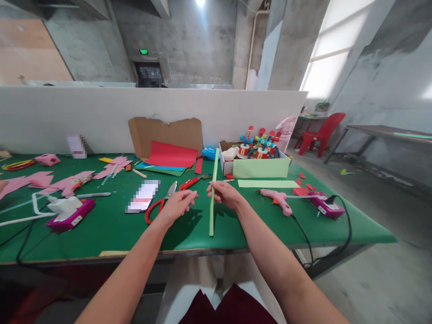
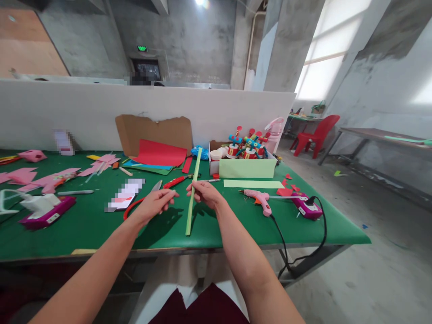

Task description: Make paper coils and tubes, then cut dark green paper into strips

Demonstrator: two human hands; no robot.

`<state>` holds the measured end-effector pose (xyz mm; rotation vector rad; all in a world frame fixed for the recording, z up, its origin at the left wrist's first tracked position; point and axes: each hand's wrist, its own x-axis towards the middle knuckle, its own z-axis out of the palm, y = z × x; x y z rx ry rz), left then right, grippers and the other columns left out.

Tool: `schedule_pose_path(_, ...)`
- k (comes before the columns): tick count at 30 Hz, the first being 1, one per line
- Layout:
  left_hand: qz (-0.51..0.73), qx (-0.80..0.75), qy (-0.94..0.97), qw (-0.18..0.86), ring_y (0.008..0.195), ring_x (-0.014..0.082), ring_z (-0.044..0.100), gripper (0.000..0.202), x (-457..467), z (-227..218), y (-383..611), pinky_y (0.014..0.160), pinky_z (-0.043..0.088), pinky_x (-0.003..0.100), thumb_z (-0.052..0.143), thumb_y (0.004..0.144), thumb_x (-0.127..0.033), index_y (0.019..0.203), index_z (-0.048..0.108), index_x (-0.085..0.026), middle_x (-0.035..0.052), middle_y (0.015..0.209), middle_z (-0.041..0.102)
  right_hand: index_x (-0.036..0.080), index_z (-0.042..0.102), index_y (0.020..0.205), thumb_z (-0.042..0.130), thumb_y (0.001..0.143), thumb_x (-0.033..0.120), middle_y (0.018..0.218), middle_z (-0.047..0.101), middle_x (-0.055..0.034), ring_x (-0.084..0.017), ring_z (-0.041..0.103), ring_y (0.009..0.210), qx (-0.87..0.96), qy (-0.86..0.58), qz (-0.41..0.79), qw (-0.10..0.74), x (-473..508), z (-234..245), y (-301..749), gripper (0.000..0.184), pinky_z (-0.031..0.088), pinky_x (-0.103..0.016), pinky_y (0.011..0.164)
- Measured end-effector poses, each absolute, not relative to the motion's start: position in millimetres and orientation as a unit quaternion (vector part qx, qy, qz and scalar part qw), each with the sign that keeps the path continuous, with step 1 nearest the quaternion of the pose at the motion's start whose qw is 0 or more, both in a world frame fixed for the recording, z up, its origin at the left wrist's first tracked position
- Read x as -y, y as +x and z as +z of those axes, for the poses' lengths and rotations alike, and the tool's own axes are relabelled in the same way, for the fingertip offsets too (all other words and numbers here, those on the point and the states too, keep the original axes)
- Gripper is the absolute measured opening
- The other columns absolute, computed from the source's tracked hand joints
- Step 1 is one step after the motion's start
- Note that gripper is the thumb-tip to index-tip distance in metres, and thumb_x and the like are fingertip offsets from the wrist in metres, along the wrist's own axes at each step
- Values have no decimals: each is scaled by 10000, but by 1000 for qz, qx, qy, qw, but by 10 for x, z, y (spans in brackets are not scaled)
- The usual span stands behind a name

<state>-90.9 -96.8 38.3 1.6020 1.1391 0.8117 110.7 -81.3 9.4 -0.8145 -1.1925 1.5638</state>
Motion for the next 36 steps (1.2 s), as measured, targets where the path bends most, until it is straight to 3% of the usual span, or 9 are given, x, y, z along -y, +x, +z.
schedule_pose_path(4,364,-414,617,563,430,59,415,430,773,375,-750,383,273,188,685,640,-566,741,625,-152,-33,584,525,136,649,731,703,743,555,610,664,-13,-32,357,372,545,-329,664,392,875,91,1045,423,267,-184,375)
schedule_pose_path(8,380,-383,596,594,419,56,399,379,657,321,-623,398,281,187,738,606,-496,629,578,-153,-39,496,503,137,641,730,696,748,555,599,663,-9,-31,359,359,558,-333,662,375,891,86,1018,421,265,-184,374)
schedule_pose_path(12,385,-387,579,606,398,59,386,299,594,280,-559,404,271,195,729,596,-414,628,578,-159,-44,446,493,135,643,722,670,761,567,592,661,-12,-31,341,348,562,-351,652,368,875,86,1015,434,264,-189,365)
schedule_pose_path(17,404,-448,599,527,413,73,401,208,564,202,-514,421,259,203,675,623,-359,655,610,-164,-49,459,497,160,594,651,696,702,590,565,613,11,-41,386,357,551,-449,551,437,815,80,995,444,280,-197,363)
schedule_pose_path(22,405,-473,691,367,535,119,501,85,621,155,-489,536,379,233,631,650,-258,610,621,-184,-17,549,590,193,555,637,730,652,522,537,554,49,-58,390,350,514,-508,440,533,732,37,971,373,280,-218,353)
schedule_pose_path(30,351,-465,768,267,563,123,491,140,711,153,-413,585,367,237,566,674,-191,543,517,-192,-23,545,567,219,470,586,697,666,429,413,457,86,-90,453,363,551,-534,391,509,696,-44,980,319,326,-213,396)
schedule_pose_path(36,379,-495,721,302,536,115,485,123,683,130,-423,566,367,235,550,648,-201,530,517,-186,-33,512,530,207,510,611,717,667,426,445,520,64,-105,507,404,545,-507,439,503,719,-20,970,306,389,-221,433)
